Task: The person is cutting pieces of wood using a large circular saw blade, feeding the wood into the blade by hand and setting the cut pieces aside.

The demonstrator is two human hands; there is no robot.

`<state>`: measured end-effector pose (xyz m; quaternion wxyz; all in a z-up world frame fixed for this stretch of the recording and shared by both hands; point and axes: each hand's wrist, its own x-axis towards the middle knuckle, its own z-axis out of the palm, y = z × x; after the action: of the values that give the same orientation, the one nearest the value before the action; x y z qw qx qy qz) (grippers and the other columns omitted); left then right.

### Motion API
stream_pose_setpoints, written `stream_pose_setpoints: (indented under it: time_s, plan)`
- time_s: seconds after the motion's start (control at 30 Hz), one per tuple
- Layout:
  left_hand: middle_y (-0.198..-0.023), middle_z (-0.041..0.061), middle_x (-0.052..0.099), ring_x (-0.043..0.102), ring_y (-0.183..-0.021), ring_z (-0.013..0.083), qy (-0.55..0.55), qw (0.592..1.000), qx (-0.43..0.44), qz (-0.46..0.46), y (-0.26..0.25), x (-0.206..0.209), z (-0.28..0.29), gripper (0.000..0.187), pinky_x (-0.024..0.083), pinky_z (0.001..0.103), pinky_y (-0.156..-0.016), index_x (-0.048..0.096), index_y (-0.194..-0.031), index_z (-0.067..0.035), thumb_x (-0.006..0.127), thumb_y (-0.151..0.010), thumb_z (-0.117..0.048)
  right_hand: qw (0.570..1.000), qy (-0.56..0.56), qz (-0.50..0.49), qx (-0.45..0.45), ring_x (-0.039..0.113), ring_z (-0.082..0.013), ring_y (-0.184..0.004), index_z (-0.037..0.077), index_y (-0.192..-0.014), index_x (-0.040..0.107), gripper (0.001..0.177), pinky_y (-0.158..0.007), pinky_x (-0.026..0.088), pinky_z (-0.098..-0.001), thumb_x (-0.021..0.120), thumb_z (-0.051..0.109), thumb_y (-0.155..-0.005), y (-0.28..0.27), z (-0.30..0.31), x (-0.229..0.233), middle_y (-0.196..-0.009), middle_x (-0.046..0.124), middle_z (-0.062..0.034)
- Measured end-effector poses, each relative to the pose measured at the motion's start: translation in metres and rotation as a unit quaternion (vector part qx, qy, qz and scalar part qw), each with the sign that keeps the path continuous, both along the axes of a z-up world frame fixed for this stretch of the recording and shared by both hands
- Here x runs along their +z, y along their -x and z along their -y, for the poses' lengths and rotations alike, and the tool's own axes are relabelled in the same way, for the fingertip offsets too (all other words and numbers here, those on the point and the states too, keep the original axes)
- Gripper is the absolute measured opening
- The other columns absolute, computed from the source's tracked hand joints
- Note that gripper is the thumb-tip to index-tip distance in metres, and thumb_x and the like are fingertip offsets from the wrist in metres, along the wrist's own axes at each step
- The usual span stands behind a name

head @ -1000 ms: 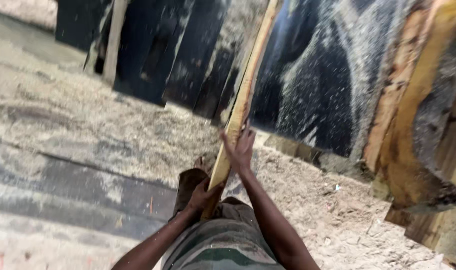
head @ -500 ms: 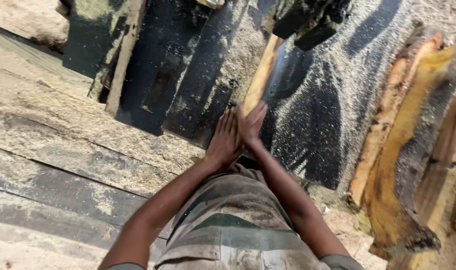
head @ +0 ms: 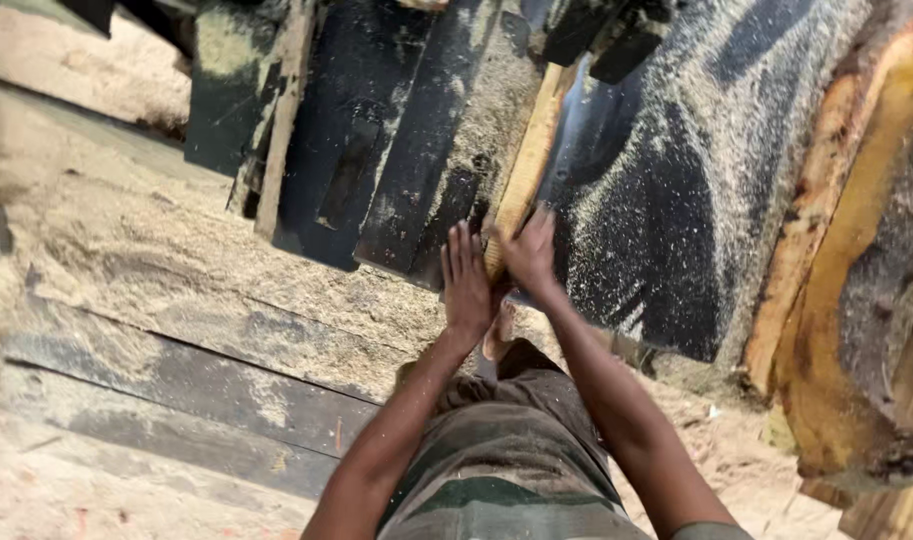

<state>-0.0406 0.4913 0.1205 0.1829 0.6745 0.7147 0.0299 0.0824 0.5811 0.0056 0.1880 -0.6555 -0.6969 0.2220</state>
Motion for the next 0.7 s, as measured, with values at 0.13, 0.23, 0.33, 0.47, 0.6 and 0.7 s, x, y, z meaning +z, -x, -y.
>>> stream_pose_setpoints:
  time_s: [0.13, 0.23, 0.33, 0.47, 0.6, 0.7]
  plan:
    - [-0.173, 0.022, -0.001, 0.000, -0.162, 0.0362, -0.142, 0.990, 0.008, 0.012, -0.015, -0.067, 0.045, 0.086, 0.003, 0.055, -0.132, 0.004, -0.166, -0.001, 0.054, -0.107, -0.041, 0.995, 0.093, -0.019, -0.027, 0.045, -0.0480, -0.123, -0.017, -0.146, 0.031, 0.093, -0.096, 0.049, -0.0547, 0.053, 0.062, -0.102, 0.004, 0.073, -0.029, -0.138, 0.037, -0.0390]
    - [-0.172, 0.022, -0.001, 0.000, -0.161, 0.0365, -0.162, 0.986, 0.010, 0.039, -0.010, -0.078, 0.031, 0.084, 0.002, 0.056, -0.131, 0.003, -0.165, -0.001, 0.050, -0.108, -0.040, 0.992, 0.115, -0.027, -0.042, 0.056, -0.0363, -0.106, -0.011, -0.136, 0.041, 0.082, -0.081, 0.058, -0.0502, 0.045, 0.063, -0.100, 0.014, 0.055, -0.025, -0.122, 0.049, -0.0283]
    - [-0.172, 0.023, -0.001, 0.000, -0.161, 0.0379, -0.161, 0.985, 0.003, 0.054, -0.011, -0.081, 0.000, 0.082, 0.003, 0.057, -0.131, 0.001, -0.164, 0.001, 0.048, -0.108, -0.037, 0.999, 0.033, 0.022, -0.002, 0.055, -0.0327, -0.098, -0.010, -0.127, 0.046, 0.076, -0.081, 0.056, -0.0481, 0.048, 0.062, -0.107, 0.013, 0.023, -0.010, -0.113, 0.050, -0.0243]
    - [-0.173, 0.026, -0.004, -0.002, -0.161, 0.0392, -0.101, 0.968, -0.043, -0.228, -0.026, -0.114, -0.031, 0.079, 0.003, 0.058, -0.132, 0.003, -0.166, 0.002, 0.053, -0.112, -0.025, 0.995, 0.064, -0.060, -0.050, 0.057, -0.0359, -0.100, -0.016, -0.135, 0.039, 0.082, -0.080, 0.058, -0.0458, 0.050, 0.059, -0.103, 0.010, -0.026, -0.012, -0.117, 0.052, -0.0279]
    - [-0.173, 0.023, -0.005, -0.001, -0.163, 0.0381, -0.158, 0.981, -0.011, -0.108, -0.028, -0.115, -0.135, 0.083, 0.003, 0.055, -0.135, 0.005, -0.166, 0.001, 0.056, -0.108, -0.030, 0.998, 0.022, -0.050, -0.038, 0.058, -0.0346, -0.102, -0.013, -0.139, 0.044, 0.084, -0.080, 0.059, -0.0475, 0.054, 0.060, -0.099, 0.014, -0.169, -0.004, -0.120, 0.054, -0.0277]
    - [-0.172, 0.024, -0.002, 0.002, -0.162, 0.0378, -0.168, 0.985, 0.020, -0.036, -0.034, -0.087, -0.165, 0.093, 0.006, 0.057, -0.135, 0.007, -0.163, 0.002, 0.061, -0.102, -0.041, 0.998, 0.052, -0.012, 0.040, 0.059, -0.0337, -0.103, -0.011, -0.142, 0.047, 0.086, -0.081, 0.059, -0.0488, 0.057, 0.061, -0.096, -0.035, -0.156, 0.005, -0.121, 0.056, -0.0275]
